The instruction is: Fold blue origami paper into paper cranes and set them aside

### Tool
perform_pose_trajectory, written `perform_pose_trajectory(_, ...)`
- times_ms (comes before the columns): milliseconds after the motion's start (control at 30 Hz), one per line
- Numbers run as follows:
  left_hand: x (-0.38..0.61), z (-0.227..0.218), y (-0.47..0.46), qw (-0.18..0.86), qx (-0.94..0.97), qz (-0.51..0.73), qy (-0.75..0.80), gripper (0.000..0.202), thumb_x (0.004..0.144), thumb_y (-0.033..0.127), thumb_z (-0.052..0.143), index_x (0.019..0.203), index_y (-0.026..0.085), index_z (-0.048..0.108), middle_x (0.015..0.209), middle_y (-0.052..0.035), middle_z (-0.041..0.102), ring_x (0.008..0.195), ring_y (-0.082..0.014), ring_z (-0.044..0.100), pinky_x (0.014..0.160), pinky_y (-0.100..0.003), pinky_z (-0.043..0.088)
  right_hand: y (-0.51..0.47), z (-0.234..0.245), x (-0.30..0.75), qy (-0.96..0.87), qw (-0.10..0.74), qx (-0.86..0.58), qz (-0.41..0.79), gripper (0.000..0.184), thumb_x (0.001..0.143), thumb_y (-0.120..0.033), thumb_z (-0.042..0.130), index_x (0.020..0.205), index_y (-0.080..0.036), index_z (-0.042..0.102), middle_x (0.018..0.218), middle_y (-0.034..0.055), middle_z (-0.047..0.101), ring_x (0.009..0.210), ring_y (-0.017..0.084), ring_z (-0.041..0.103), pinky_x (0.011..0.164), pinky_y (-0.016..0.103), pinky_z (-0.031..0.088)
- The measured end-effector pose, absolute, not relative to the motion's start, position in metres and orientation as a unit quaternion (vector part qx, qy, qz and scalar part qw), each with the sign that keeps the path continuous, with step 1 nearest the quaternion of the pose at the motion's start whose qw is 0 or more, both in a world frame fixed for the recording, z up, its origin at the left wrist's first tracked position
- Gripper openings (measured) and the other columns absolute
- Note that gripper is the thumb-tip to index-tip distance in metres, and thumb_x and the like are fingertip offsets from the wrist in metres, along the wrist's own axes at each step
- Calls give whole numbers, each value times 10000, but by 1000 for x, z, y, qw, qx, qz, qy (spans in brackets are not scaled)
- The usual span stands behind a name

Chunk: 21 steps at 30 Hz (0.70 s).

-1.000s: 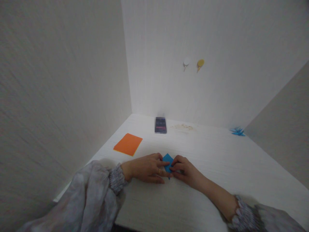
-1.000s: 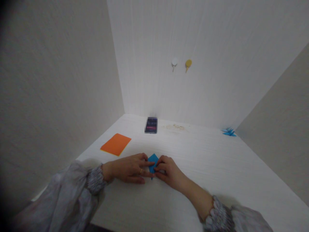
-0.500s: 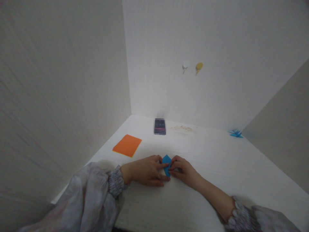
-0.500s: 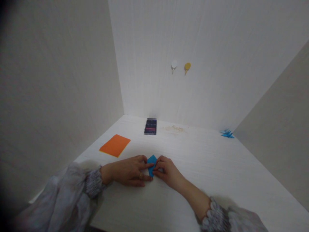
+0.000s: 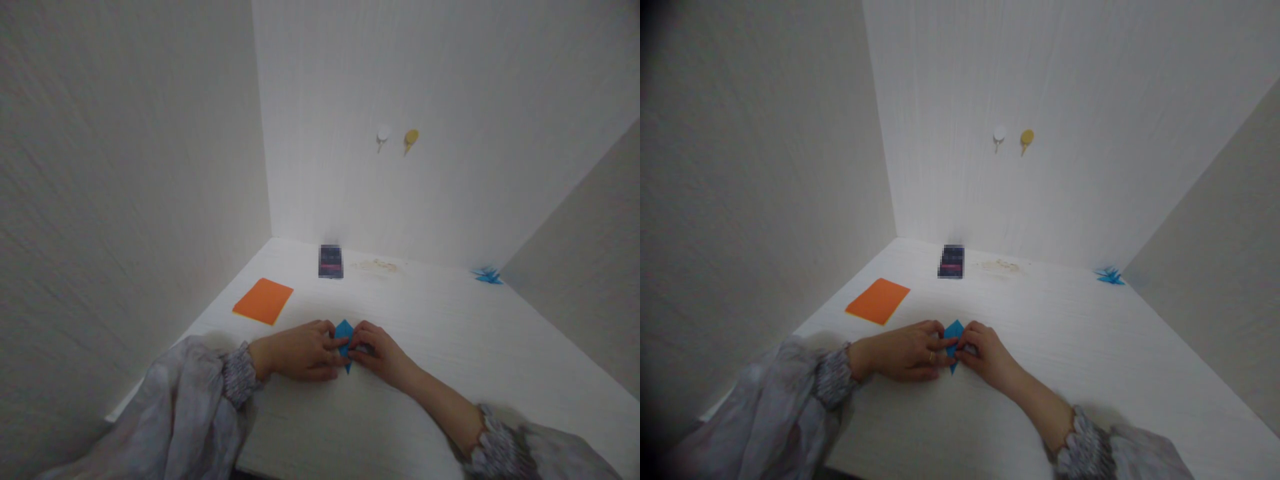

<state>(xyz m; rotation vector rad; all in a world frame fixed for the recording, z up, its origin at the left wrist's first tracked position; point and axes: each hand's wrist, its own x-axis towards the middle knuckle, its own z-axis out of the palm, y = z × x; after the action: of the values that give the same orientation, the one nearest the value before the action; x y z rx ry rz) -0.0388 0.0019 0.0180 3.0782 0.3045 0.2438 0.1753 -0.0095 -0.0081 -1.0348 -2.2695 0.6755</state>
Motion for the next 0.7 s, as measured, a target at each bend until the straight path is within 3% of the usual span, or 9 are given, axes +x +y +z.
perform_pose_trajectory(333,-40,20,2,45,992,84,78,295,849,365,393,1070,267,561,1252,-66,414,969,-216,426,896,-355,304,-13,-5,171,-849,234,-427,205,68,733,-259,582,758,-197,593,814,19,540,760,158,502,656,271,368)
perform_pose_trajectory(700,-37,24,1,72,989,99,81,280,851,349,395,1044,264,579,1180,-63,477,958,-216,439,877,-344,317,-12,-6,170,-838,231,-443,218,38,707,-213,593,744,-206,592,822,12,542,779,161,506,674,282,362)
